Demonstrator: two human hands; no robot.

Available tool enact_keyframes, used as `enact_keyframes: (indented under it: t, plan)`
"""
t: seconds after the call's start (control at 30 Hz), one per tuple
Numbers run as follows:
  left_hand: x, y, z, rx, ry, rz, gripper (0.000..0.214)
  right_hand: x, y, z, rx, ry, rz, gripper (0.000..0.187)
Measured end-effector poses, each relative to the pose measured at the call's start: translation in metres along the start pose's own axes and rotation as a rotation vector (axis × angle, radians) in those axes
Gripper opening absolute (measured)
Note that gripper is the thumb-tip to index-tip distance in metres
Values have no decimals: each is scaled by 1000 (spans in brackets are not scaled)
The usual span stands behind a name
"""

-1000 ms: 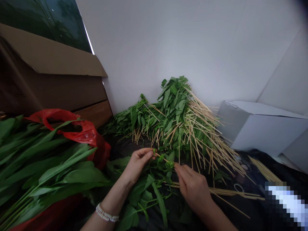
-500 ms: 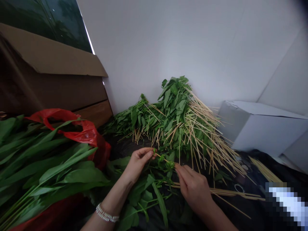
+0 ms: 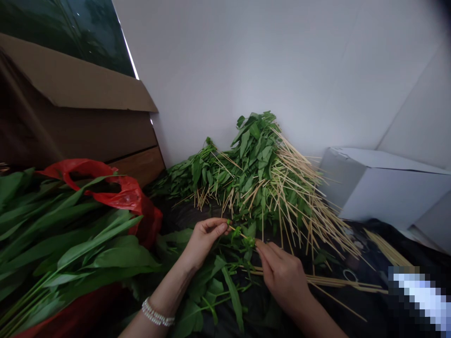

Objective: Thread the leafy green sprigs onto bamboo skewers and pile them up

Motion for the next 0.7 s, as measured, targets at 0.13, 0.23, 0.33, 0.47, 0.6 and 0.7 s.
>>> enact_keyframes:
  t: [0.13, 0.23, 0.33, 0.47, 0.6, 0.7]
  plan:
    - [2, 7, 1, 32, -11, -55, 35, 0, 1, 0, 12, 0, -3, 30]
    - [0, 8, 1, 28, 0, -56, 37, 0, 0, 0, 10, 1, -4, 30]
    - [0, 6, 0, 7, 3, -51, 34, 0, 0, 0, 9, 2, -3, 30]
    - [5, 0, 0, -19, -33, -13, 33, 3, -1, 1, 12, 2, -13, 29]
    - [9, -4, 0, -24, -47, 13, 33, 6, 0, 2, 14, -6, -24, 30]
    - [10, -8, 0, -36, -53, 18, 33, 7, 1, 2, 17, -18, -30, 30]
Point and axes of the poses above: each hand's wrist, its own z-axis away from the middle knuckle, its own x-axis out of the palm, y = z × x, the point moved 10 cm from there along -z, towards the middle knuckle, and after that the axes turned 10 degrees about -y, right-handed, at the moved point
